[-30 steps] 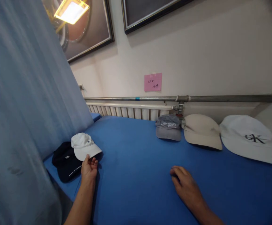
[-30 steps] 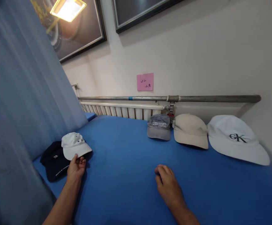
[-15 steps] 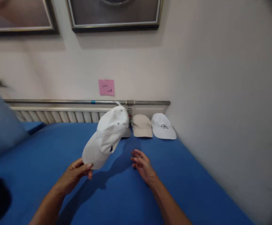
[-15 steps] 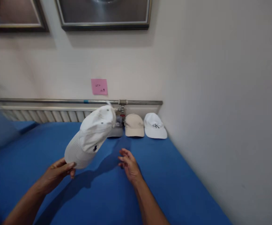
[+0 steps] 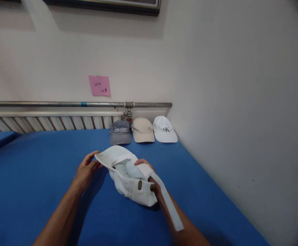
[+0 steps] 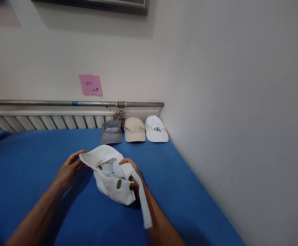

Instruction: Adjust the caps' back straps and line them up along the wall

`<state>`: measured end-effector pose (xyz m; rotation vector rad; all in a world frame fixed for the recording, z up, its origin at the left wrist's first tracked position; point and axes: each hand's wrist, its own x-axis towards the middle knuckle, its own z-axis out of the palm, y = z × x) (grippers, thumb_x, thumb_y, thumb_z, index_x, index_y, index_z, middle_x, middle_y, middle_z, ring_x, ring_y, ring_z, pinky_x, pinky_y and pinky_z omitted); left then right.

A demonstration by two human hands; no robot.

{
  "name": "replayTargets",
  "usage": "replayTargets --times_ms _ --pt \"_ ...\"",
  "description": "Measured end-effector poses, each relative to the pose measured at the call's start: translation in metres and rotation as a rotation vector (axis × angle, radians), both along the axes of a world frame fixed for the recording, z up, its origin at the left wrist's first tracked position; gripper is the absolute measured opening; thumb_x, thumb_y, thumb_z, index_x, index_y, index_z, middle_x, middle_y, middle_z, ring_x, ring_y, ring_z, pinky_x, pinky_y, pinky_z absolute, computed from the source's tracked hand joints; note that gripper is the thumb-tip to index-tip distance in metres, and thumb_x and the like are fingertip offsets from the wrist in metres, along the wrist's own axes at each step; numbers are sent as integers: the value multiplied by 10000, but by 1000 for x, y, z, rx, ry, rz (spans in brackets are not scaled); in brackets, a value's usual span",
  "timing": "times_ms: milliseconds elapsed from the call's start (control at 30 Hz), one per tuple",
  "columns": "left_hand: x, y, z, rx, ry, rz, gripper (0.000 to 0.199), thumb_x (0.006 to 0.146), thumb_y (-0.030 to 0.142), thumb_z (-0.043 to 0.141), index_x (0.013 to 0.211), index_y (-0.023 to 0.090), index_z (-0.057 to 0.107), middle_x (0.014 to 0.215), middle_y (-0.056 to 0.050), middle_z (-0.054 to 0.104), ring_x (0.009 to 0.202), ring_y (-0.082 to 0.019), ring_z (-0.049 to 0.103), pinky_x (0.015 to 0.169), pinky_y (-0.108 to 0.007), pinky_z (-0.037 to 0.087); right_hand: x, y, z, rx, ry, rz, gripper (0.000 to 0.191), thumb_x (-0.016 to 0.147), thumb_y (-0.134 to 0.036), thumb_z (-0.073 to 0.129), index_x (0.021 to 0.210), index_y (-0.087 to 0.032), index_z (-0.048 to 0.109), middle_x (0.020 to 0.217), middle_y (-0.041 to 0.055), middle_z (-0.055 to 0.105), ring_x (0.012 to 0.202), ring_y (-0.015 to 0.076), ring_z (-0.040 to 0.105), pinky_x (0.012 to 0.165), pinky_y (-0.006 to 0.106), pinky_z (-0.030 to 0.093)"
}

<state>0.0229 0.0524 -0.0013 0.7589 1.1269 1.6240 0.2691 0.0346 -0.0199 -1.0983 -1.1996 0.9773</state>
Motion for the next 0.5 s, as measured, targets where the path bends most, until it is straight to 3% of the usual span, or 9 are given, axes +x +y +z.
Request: replayTargets --times_ms 67,133,233,300,400,500 --pt "0 -3 -3 -10 55 78 366 638 150 772 994 217 712 1106 -61 657 862 -185 658 707 -272 570 -12 -2 -2 -52 59 70 259 944 -402 501 976 -186 641 925 64 674 793 195 657 689 347 562" --pt "3 -12 -5 42 226 151 394 672 157 758 1054 238 707 1158 -70 651 1032 -233 629 873 -325 528 -23 -1 -5 -91 113 101 285 930 -424 443 817 -228 616 776 62 664 704 214 653 614 340 549" --pt "12 -28 -4 286 588 137 346 675 192 764 1017 238 739 1206 -71 658 1242 -286 508 1113 -387 317 -34 -3 -8 -125 164 97 228 881 -423 436 772 -253 543 758 54 649 702 224 654 625 341 542" --pt "20 -37 -3 428 783 -30 321 703 223 746 1023 245 747 1171 -67 691 1209 -301 534 1137 -419 255 -39 -7 -10 -115 166 78 199 860 -430 423 814 -256 507 791 51 645 733 222 658 667 343 547" --pt "28 -46 3 490 962 -333 318 726 241 737 1043 256 746 1024 -57 744 1022 -292 632 1115 -457 261 -43 -12 -11 -93 120 54 233 869 -449 348 888 -252 471 845 69 653 788 228 666 715 358 556" --pt "26 -52 13 444 1006 -451 284 690 261 771 974 252 766 910 -59 750 912 -287 639 1046 -449 342 -45 -11 -14 -95 -6 29 309 900 -461 265 906 -242 482 913 114 670 852 243 671 728 368 562"
